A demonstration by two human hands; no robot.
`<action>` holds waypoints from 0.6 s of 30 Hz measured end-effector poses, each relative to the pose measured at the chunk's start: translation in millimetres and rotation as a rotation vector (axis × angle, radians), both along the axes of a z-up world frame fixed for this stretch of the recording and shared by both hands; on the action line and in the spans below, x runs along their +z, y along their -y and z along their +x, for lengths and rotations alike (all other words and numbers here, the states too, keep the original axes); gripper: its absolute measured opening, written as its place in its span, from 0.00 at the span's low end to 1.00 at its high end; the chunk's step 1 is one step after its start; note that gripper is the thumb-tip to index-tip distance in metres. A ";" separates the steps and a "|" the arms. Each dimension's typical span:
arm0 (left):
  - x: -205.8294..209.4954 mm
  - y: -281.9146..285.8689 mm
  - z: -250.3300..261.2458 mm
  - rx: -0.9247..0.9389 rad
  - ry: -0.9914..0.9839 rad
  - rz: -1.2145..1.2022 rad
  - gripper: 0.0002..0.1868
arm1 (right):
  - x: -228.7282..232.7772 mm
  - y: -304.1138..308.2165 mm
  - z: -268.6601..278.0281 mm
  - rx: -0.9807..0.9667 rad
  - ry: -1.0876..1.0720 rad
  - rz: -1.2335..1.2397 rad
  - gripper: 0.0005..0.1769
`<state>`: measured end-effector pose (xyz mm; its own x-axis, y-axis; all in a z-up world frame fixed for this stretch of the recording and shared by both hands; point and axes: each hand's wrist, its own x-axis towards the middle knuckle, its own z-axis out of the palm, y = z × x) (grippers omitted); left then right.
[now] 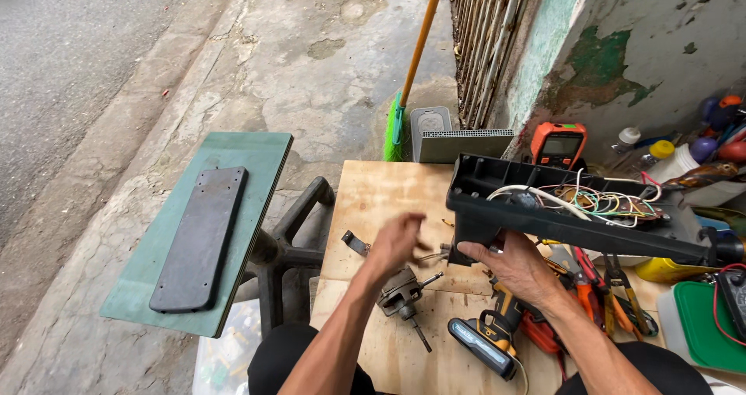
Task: The person uses a cordless drill to remove screws from a small motor and a black plastic housing. They then use pliers to strip and cut wires inside the housing, and reattach the motor to the housing with the drill.
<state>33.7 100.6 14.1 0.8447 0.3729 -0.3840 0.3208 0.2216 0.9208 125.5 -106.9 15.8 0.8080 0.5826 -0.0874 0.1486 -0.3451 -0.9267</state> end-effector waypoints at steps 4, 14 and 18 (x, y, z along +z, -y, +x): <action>-15.2 13.1 -16.9 -0.449 -0.202 0.294 0.26 | -12.5 9.8 -1.2 0.002 -0.068 -0.050 0.41; -16.6 8.3 -26.8 -0.512 -0.042 0.715 0.10 | 31.1 11.7 -8.5 0.090 -0.130 -0.199 0.32; -40.3 -6.3 -25.5 -0.451 -0.032 0.723 0.10 | 35.3 16.8 -2.2 0.071 -0.130 -0.216 0.27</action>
